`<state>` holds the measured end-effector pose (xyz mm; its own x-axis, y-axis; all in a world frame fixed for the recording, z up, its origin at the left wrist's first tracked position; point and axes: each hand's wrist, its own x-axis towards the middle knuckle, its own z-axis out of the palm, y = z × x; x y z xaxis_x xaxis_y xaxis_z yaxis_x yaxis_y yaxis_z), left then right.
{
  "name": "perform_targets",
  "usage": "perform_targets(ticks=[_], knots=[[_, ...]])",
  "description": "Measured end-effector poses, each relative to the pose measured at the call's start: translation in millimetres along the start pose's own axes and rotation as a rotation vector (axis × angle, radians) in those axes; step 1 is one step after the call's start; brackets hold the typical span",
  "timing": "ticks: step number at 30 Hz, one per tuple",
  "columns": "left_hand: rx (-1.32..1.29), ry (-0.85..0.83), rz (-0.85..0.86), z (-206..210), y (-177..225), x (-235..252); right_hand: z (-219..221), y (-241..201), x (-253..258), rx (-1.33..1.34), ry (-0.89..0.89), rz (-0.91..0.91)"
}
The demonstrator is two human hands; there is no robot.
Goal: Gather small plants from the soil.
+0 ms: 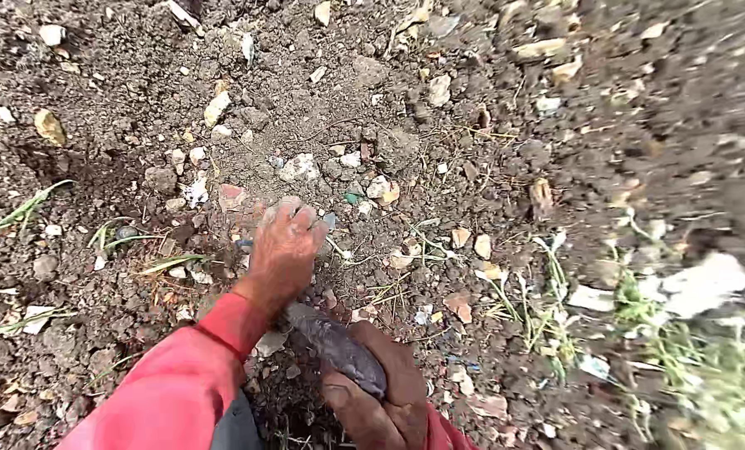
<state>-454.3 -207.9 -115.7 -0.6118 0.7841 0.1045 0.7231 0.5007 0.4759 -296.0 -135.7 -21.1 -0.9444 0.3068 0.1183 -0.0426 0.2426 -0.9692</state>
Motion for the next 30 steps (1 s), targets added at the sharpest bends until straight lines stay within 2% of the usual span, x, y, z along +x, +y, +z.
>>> perform_targets(ticks=[3, 4, 6, 8, 12, 14, 18, 21, 24, 27, 30], knots=[[0.023, -0.281, 0.077, 34.1, 29.3, 25.3, -67.8, -46.1, -21.9, -0.140, -0.004, 0.080], [0.052, -0.392, 0.063, 38.8, 35.4, 29.6, -91.1, -55.5, -31.8, -0.185, 0.015, 0.120], [0.079, -0.492, 0.018, 41.9, 41.9, 34.2, -132.8, -58.3, -53.5, -0.282, 0.078, 0.224], [0.057, -0.496, -0.056, 35.6, 42.8, 35.6, -159.7, -24.2, -77.5, -0.337, 0.174, 0.289], [-0.025, -0.331, -0.211, 29.3, 64.7, 32.1, -173.5, 94.5, -132.2, -0.493, 0.374, 0.347], [0.030, -0.419, -0.233, 38.9, 84.7, 37.0, -172.7, 111.1, -133.6, -0.483, 0.376, 0.401], [0.183, -0.683, -0.274, 82.7, 107.5, 35.2, -171.1, 105.1, -139.4, -0.486, 0.350, 0.412], [0.182, -0.710, -0.310, 94.8, 116.2, 37.2, -178.6, 105.3, -146.2, -0.474, 0.356, 0.389], [0.097, -0.678, -0.331, 83.7, 104.6, 31.4, -177.9, 105.1, -144.9, -0.468, 0.296, 0.409], [-0.138, -0.552, -0.358, 53.6, 101.1, 23.1, -179.6, 104.0, -129.1, -0.480, 0.225, 0.455], [-0.425, -0.396, -0.461, 9.1, 88.2, -3.3, -184.3, 84.0, -99.3, -0.460, 0.091, 0.459]])
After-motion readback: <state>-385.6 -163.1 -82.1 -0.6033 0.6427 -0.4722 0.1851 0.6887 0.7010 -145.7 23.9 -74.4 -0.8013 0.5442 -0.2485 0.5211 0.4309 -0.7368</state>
